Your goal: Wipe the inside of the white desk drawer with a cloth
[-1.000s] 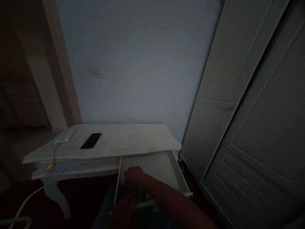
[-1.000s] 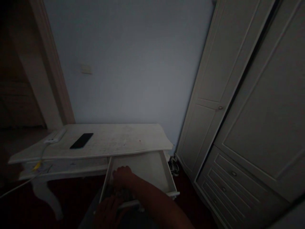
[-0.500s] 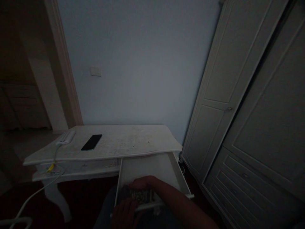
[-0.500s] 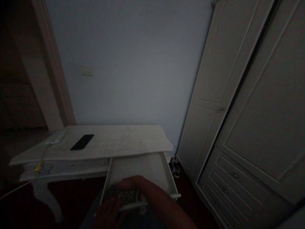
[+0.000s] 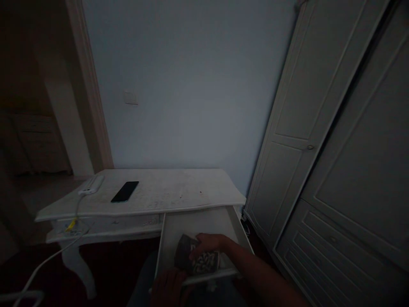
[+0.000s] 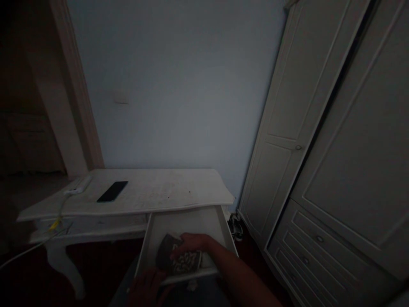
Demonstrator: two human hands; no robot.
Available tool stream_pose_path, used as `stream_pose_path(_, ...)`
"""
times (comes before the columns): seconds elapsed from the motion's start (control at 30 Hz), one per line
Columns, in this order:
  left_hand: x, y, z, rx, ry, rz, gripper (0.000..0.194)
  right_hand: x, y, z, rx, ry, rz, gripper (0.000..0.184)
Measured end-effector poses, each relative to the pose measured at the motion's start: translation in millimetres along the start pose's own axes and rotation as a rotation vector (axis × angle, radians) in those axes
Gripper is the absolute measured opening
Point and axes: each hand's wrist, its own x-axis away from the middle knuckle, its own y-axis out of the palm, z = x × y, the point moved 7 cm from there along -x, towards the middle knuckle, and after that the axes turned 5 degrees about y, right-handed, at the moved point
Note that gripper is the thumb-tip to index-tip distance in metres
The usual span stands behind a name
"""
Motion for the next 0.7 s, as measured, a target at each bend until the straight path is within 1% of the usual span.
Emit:
stream_pose_path(0.03,-0.1,0.3,0.1,0.012,0.006,-0.007,0.035,7.0,-10.6,-0.5,0.092,-0.025,0.105,0.054)
stream_pose_path(0.07,0.1,0.8,0.0,0.028,0.014,-0.017,0.033,14.9,-22.8,-0.4,0.199,-0.035,0.246,0.058)
stream_pose_path(0.1,0.5,1.3,-0.3,0.044,0.021,-0.028,0.030,24.3,-35.7,0.8,0.314,-0.026,0.417,0.061)
stream_pose_path(0.17,1.3,1.6,-1.4,0.058,0.025,-0.041,0.029,46.5,-58.2,7.9,0.528,0.053,0.774,0.063)
stream_pose_path(0.2,1.7,2.0,-1.8,0.065,0.027,-0.049,0.030,55.9,-65.1,14.6,0.611,0.110,0.899,0.063)
stream_pose_path(0.23,1.9,2.5,-2.0,0.069,0.029,-0.056,0.031,61.6,-68.9,23.6,0.669,0.160,0.959,0.063)
stream_pose_path(0.27,1.9,2.8,-2.1,0.068,0.030,-0.058,0.033,63.4,-70.6,34.4,0.699,0.192,0.960,0.065)
stream_pose_path(0.3,1.9,2.6,-2.2,0.061,0.030,-0.052,0.034,62.3,-71.0,45.7,0.703,0.203,0.921,0.069)
stream_pose_path(0.37,1.7,1.4,-1.9,0.043,0.032,-0.025,0.035,57.4,-71.6,65.3,0.658,0.180,0.833,0.080)
stream_pose_path(0.4,1.7,0.8,-1.7,0.040,0.035,-0.013,0.035,55.1,-72.8,72.6,0.622,0.167,0.808,0.086)
stream_pose_path(0.47,1.8,0.7,-1.2,0.047,0.040,-0.006,0.035,51.6,-75.9,81.4,0.551,0.161,0.806,0.095)
stream_pose_path(0.53,2.1,1.6,-1.3,0.065,0.042,-0.018,0.035,48.4,-77.0,82.5,0.505,0.177,0.838,0.092)
stream_pose_path(0.6,2.4,2.1,-1.9,0.076,0.040,-0.029,0.034,45.6,-76.6,76.8,0.480,0.198,0.907,0.080)
stream_pose_path(0.7,2.6,2.6,-3.4,0.073,0.029,-0.036,0.034,38.7,-78.4,61.8,0.446,0.265,1.039,0.062)
